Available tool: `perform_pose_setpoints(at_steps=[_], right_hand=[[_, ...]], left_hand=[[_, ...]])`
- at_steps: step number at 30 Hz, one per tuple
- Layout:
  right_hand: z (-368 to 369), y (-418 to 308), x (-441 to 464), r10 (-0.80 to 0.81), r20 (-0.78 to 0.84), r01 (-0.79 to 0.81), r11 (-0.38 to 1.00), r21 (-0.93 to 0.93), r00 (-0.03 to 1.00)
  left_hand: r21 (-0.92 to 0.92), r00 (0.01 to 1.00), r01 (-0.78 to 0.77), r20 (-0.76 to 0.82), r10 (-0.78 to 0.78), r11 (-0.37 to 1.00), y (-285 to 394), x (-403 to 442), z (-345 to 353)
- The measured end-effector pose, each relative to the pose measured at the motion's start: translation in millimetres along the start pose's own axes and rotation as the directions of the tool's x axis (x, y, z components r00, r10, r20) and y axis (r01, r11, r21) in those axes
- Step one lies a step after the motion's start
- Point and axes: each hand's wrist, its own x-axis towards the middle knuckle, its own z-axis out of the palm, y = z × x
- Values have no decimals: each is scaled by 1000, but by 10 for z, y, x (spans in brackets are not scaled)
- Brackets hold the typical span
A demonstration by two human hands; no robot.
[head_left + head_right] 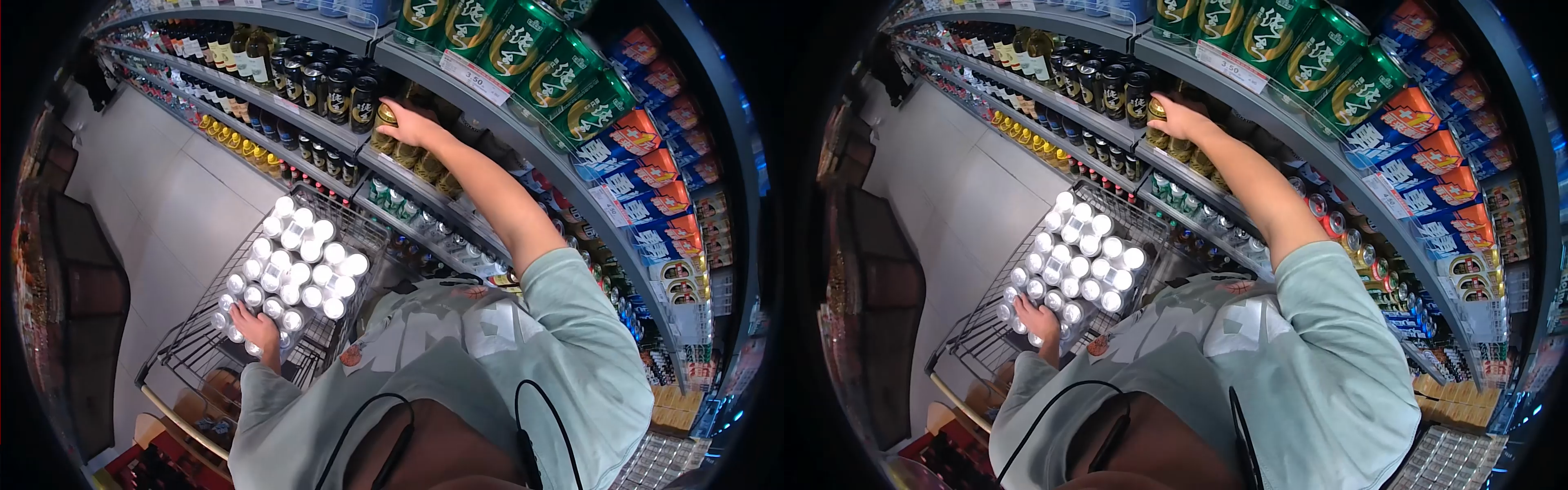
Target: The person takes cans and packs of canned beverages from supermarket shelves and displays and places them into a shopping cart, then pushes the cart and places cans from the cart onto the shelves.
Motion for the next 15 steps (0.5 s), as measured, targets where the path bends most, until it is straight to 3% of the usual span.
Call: perform_pose_setpoints(at_steps=[3, 7, 13, 15], right_hand=[[7, 71, 108, -41, 47, 35, 990, 138, 998], [-85, -79, 26, -32, 66, 29, 999, 41, 997], [-5, -153, 6, -84, 37, 79, 989, 122, 996], [-45, -273, -43, -91, 44, 90, 995, 31, 995]], left_hand=[[-8, 1000, 2, -16, -2, 1000, 47, 32, 31], [-14, 999, -8, -32, 8, 1000, 2, 17, -21], [-48, 1000, 6, -6, -6, 999, -89, 3, -130], [-52, 999, 34, 0, -34, 998, -94, 9, -166]])
